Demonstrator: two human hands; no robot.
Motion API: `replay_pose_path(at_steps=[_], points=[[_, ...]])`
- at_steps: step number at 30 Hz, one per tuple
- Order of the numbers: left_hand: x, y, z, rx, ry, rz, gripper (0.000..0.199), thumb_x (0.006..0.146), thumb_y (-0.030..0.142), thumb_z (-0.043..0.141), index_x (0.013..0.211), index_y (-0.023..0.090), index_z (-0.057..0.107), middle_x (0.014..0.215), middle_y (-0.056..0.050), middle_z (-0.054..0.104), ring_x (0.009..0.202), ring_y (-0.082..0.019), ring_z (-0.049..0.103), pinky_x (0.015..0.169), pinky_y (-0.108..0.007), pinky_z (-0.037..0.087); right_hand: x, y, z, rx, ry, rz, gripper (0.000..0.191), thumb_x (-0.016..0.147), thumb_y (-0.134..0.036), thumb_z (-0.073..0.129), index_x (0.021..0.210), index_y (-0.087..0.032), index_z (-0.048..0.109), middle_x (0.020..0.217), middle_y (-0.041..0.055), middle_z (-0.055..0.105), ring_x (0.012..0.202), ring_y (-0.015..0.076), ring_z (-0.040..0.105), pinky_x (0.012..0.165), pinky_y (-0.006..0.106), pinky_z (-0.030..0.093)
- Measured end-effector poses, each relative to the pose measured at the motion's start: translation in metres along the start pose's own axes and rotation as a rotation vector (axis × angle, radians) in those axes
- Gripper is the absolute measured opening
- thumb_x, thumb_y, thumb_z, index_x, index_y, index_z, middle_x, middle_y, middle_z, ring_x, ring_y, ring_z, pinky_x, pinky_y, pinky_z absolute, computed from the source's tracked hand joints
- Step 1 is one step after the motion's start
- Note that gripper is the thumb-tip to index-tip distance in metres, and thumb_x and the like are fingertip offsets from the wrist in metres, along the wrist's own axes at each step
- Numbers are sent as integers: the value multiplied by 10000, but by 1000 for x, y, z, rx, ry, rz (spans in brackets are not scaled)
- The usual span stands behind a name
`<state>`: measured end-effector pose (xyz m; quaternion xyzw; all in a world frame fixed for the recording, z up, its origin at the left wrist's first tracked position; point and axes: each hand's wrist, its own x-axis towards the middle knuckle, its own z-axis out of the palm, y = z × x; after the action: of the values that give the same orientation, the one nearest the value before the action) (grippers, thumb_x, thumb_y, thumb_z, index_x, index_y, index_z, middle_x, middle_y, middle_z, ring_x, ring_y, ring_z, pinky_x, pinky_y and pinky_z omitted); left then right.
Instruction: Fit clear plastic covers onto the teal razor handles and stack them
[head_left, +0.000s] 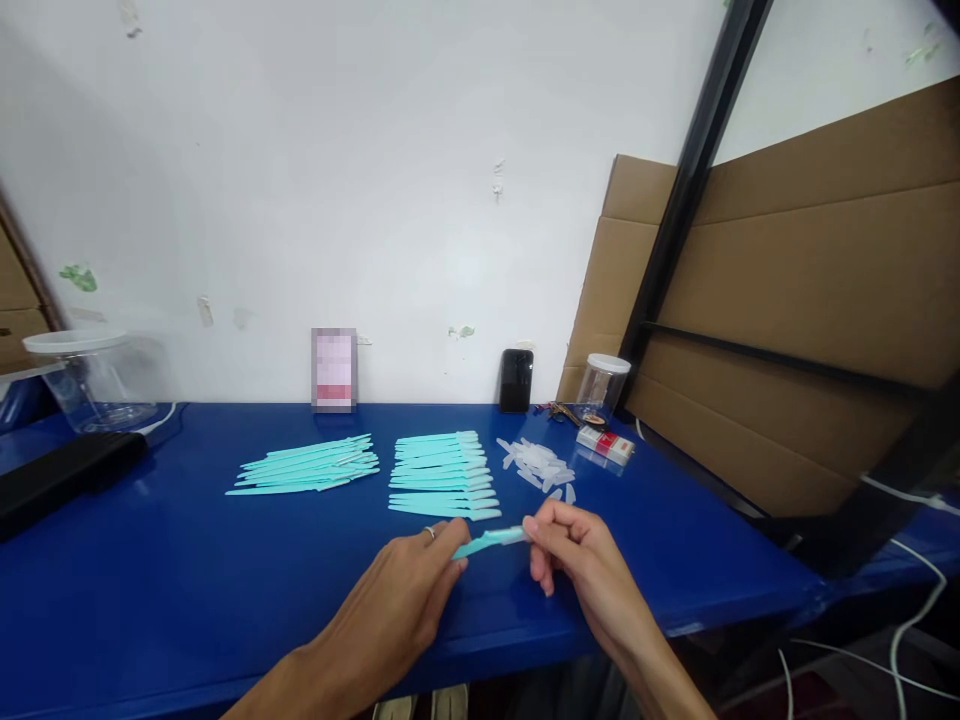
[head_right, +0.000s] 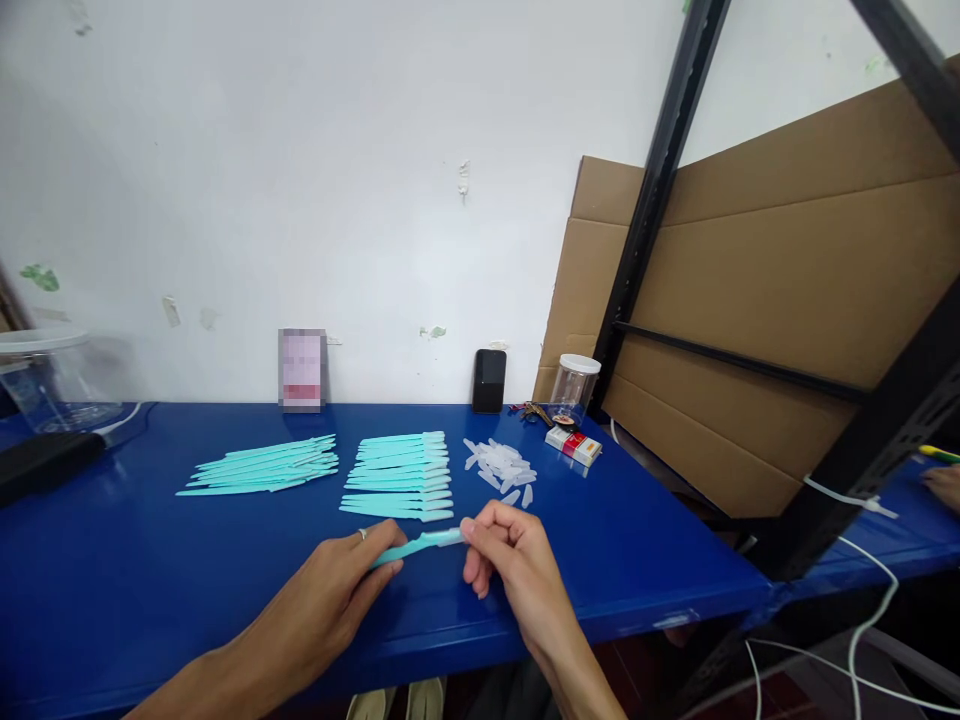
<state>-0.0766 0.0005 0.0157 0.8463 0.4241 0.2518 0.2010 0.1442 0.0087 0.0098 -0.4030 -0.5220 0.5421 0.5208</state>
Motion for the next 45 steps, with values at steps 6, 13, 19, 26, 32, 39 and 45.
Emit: replay_pose_path(at_steps=[6, 13, 19, 26, 32, 39, 45], points=[[1, -1, -3, -147, 45, -51, 141, 1014, 312, 359, 933, 253, 459, 786, 38, 574, 660, -148, 506, 601, -243, 337, 0, -2, -7, 183, 129, -3, 257, 794, -369, 748, 688, -180, 610, 581, -13, 609, 535, 113, 491, 539, 236, 392], [1, 7, -8, -130, 7, -67, 137, 1007, 291, 357, 928, 251, 461, 806, 27, 591, 697, -160, 533, 630, -246, 354, -2, -2, -1, 116, 125, -65, 177, 727, -287, 802, 795, -176, 682, 688, 9, 663, 661, 161, 572, 683, 287, 445], [1, 5, -6, -120, 0, -46, 136, 1003, 294, 357, 945, 253, 472, 814, 20, 596, 715, -168, 538, 629, -251, 351, -3, -2, -1, 65, 99, -74, 182, 722, -307, 812, 762, -177, 692, 688, 6, 664, 660, 155, 574, 673, 270, 438], [0, 1, -2, -82, 8, -38, 150, 1011, 302, 354, 938, 256, 476, 812, 26, 600, 717, -165, 544, 629, -255, 342, -3, 0, -1, -10, 82, -104, 176, 722, -309, 818, 775, -173, 720, 676, 9, 674, 641, 147, 588, 645, 256, 448], [-1, 4, -2, 31, -63, -10, 178, 1014, 278, 318, 971, 249, 488, 850, -3, 639, 720, -175, 575, 622, -263, 355, -4, 1, 1, -67, -25, -70, 257, 759, -411, 780, 836, -166, 769, 707, 66, 747, 677, 202, 682, 694, 306, 515], [-4, -4, 8, 252, -66, 55, 226, 1019, 241, 279, 972, 246, 500, 857, -18, 641, 724, -188, 601, 616, -279, 372, -5, 8, 4, -146, -69, -56, 222, 776, -386, 766, 795, -166, 746, 678, 58, 735, 670, 198, 677, 665, 289, 498], [10, -15, -13, 354, 139, 61, 229, 1011, 285, 360, 1064, 256, 581, 1048, -50, 608, 891, -212, 622, 745, -306, 450, 5, 2, -8, -122, 160, -182, 208, 764, -377, 755, 789, -172, 734, 772, 66, 738, 707, 202, 657, 689, 307, 501]])
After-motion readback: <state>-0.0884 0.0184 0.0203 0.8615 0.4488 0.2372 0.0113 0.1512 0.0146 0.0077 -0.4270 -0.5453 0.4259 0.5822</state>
